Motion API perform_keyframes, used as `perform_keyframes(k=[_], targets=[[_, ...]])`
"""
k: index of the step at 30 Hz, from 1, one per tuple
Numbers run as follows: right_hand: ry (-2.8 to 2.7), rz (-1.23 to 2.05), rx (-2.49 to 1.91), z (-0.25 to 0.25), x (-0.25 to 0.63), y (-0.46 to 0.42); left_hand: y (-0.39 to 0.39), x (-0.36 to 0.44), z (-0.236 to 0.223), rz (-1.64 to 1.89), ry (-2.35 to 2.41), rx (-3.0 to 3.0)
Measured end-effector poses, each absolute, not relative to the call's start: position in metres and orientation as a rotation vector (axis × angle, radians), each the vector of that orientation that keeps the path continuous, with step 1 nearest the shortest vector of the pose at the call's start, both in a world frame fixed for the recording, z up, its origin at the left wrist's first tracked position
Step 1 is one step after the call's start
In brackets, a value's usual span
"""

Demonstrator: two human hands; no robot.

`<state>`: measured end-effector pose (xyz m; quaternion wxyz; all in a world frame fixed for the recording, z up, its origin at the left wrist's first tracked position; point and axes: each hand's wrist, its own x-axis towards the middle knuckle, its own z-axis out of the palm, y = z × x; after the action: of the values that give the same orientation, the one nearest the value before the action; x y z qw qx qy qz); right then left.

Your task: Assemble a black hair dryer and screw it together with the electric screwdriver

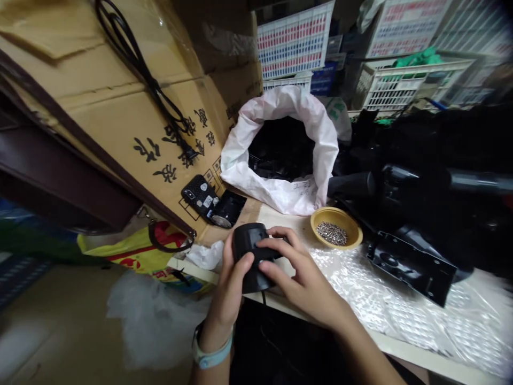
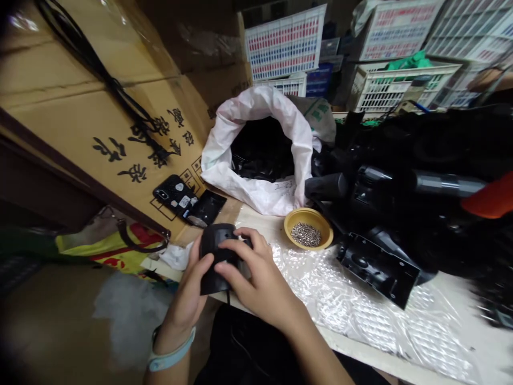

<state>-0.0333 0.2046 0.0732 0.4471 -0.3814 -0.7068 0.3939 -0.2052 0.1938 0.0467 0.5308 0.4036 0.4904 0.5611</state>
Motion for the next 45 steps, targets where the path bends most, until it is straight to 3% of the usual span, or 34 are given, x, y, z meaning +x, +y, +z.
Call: perform_keyframes(k=[6, 13, 20, 22, 25, 28, 32, 37, 45], targets=[[-1.609, 1.078, -0.889, 0.045, -0.044, 0.221, 0.186, -0.206, 0.042, 1.175, 1.186, 1.077], [-1.604, 1.091, -0.925, 0.045, -0.039, 0.222, 0.185, -0.203, 0.038, 1.193, 1.242, 1.075], [-1.691, 0.996, -1.022, 0.047, -0.051, 0.223, 0.195, -0.206, 0.024, 1.39, 1.37, 1.435], [-1.785, 0.877, -1.082, 0.051, -0.046, 0.222, 0.198, -0.206, 0.022, 1.441, 1.392, 1.515], [-1.885, 0.444, -1.234, 0.061, -0.019, 0.225, 0.2, -0.204, 0.022, 1.473, 1.413, 1.505], [-1.942, 0.166, -1.634, 0.07, 0.02, 0.238, 0.199, -0.197, 0.025, 1.504, 1.447, 1.461], [-2.127, 0.454, -2.21, 0.072, 0.05, 0.262, 0.198, -0.19, 0.027, 1.519, 1.443, 1.413], [-2.083, 0.689, -2.155, 0.072, 0.048, 0.274, 0.201, -0.188, 0.025, 1.539, 1.42, 1.412], [-1.82, 0.664, -1.94, 0.076, 0.061, 0.271, 0.203, -0.186, 0.025, 1.555, 1.41, 1.372]])
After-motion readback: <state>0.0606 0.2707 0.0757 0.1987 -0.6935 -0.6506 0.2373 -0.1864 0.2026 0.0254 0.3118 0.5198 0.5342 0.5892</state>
